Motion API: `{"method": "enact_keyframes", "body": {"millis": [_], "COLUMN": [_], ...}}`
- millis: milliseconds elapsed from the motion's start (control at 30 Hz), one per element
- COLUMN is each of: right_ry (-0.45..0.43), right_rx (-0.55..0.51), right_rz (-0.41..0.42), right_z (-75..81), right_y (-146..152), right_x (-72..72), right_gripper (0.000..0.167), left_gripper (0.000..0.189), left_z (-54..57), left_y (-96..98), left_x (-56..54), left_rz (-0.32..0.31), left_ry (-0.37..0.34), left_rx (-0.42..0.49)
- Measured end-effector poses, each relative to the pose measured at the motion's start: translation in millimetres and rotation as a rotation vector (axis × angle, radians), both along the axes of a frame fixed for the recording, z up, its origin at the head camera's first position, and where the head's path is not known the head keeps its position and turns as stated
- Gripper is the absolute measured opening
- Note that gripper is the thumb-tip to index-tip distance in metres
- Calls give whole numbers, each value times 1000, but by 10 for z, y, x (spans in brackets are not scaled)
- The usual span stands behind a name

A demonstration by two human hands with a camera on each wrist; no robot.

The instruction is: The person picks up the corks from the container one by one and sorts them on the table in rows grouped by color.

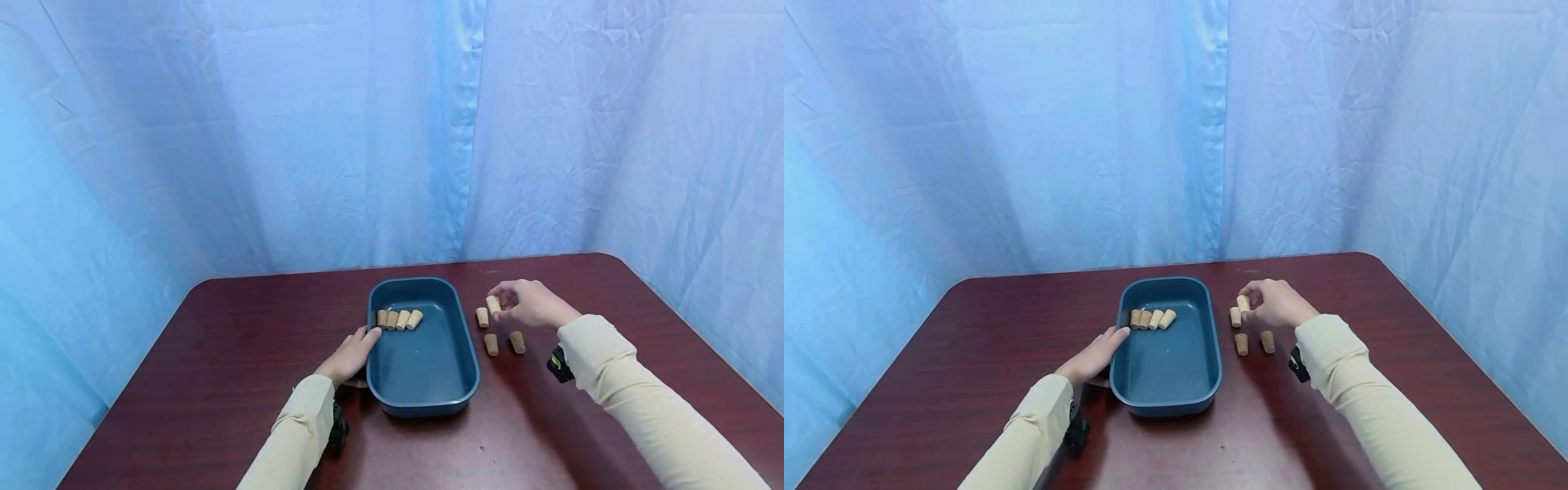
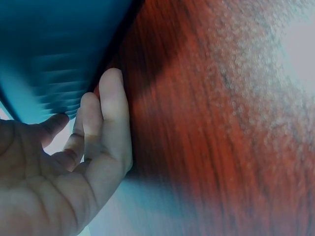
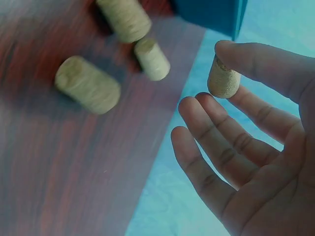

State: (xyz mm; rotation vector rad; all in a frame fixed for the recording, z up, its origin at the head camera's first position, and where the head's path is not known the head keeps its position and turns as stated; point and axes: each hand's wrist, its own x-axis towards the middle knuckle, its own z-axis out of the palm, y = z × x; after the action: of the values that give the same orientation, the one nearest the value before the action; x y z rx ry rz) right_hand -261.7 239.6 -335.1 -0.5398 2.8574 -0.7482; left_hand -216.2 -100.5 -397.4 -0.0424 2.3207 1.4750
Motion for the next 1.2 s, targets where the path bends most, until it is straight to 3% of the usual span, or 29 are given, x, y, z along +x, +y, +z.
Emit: {"method": "enact_keyframes", "body": {"millis": [600,1200], "right_ry": [-40,-106], "right_rx": [41,101], "right_rz": [-101,-176], "right_z": [-352,-396], "right_y": [129,112], "right_x": [-99,-203], "right_gripper": [34,34], "left_gripper": [67,67], "left_z": [13,7], "left_y": [3,9], "left_x": [14,32], "left_rz": [-1,-1], "left_ry": [-2,13], "left_rx": [17,9]}}
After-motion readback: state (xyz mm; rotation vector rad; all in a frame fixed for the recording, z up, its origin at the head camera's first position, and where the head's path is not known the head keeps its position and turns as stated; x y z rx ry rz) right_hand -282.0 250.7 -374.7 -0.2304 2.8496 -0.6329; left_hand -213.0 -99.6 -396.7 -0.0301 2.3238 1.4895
